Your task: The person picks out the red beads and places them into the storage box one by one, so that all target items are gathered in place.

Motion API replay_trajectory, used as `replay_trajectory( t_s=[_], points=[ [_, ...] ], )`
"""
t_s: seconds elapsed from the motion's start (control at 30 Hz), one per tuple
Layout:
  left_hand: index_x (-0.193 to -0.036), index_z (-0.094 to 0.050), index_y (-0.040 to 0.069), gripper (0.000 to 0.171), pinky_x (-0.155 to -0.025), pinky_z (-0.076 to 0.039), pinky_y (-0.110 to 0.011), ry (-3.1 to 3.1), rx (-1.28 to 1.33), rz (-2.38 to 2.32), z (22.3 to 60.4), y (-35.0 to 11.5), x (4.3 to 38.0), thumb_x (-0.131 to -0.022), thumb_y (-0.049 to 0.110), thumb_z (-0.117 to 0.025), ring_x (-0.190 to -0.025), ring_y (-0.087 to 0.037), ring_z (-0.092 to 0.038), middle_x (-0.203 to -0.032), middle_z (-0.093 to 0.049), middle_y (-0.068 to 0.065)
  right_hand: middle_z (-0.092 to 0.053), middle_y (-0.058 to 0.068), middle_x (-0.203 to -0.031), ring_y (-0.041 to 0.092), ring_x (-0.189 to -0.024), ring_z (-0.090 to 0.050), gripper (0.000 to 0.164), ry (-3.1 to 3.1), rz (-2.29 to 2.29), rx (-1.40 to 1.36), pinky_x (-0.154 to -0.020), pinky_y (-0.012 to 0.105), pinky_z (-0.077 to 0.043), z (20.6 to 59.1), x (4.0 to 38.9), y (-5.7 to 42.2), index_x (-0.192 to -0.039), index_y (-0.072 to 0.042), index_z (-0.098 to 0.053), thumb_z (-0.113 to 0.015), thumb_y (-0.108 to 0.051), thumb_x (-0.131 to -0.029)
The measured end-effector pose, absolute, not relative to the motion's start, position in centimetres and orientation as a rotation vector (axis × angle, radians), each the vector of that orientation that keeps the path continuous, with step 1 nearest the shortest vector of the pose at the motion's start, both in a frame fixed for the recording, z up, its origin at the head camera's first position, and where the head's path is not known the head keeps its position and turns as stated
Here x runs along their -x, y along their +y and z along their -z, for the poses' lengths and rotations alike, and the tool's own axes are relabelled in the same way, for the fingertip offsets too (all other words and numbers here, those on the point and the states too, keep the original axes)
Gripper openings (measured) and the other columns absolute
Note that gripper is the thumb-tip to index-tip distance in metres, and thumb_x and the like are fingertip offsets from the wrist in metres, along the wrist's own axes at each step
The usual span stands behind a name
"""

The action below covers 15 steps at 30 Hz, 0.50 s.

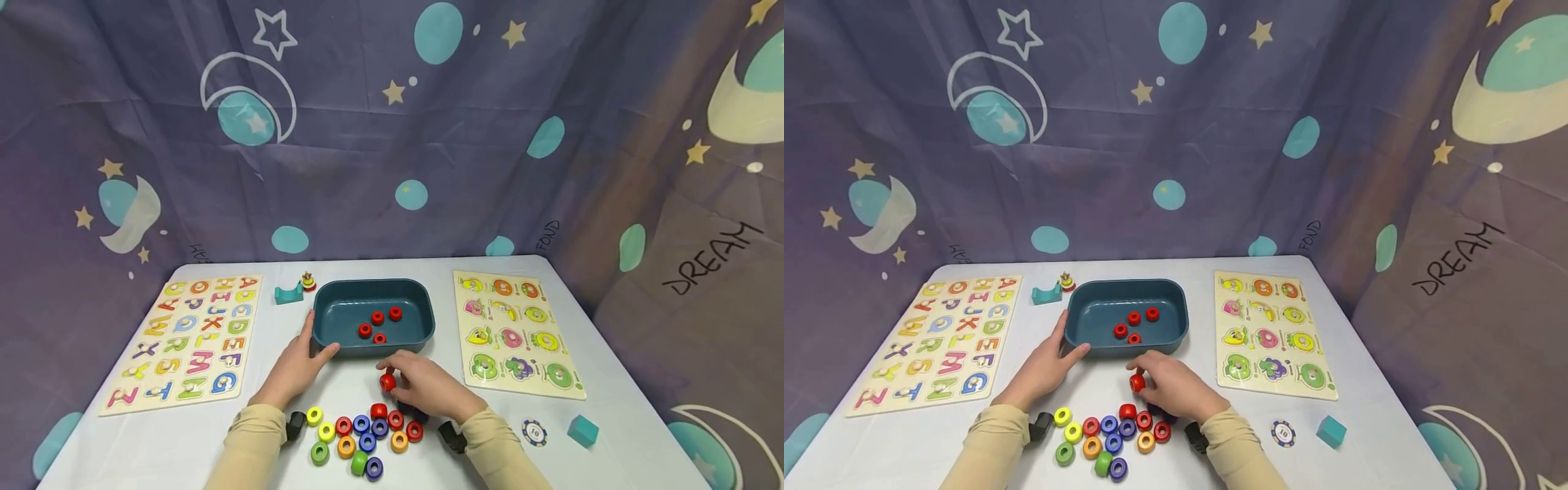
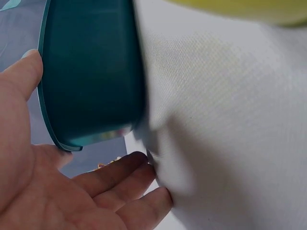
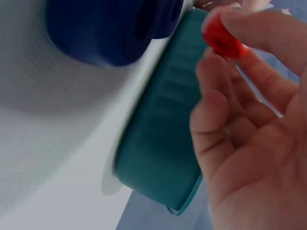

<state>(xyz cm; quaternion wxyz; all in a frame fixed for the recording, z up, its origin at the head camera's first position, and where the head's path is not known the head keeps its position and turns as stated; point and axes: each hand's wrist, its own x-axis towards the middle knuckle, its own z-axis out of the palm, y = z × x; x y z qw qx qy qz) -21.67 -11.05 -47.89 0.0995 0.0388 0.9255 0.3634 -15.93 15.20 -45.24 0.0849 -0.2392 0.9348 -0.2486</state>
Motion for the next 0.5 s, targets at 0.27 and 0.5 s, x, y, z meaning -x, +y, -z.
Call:
replay_trajectory(
  t_s=[0.27, 0.5],
  points=[
    [-0.155, 0.005, 0.031, 0.096, -0.112, -0.029, -0.062, 2.725, -0.114, -1.086, 47.8, -11.0, 21.6, -0.087, 0.067, -0.052, -0.142, -0.043, -0.030, -0.157, -0.026, -0.020, -0.059, -0.008, -0.094, 0.016, -0.077, -0.056, 0.032, 2.920, 1.100, 0.613, -0.061, 0.020, -0.045, 44.1, 17.2, 15.5, -0.110, -0.022, -0.060, -0.073, -0.011, -0.083],
    [-0.155, 0.005, 0.030, 0.098, -0.112, -0.029, -0.062, 2.728, -0.118, -1.085, 47.8, -11.0, 21.6, -0.085, 0.071, -0.050, -0.142, -0.044, -0.029, -0.157, -0.026, -0.021, -0.062, 0.002, -0.099, 0.011, -0.073, -0.051, 0.031, 3.090, 1.106, 0.234, -0.063, 0.024, -0.044, 43.6, 20.7, 14.8, -0.107, -0.015, -0.062, -0.077, -0.011, -0.080]
  ],
)
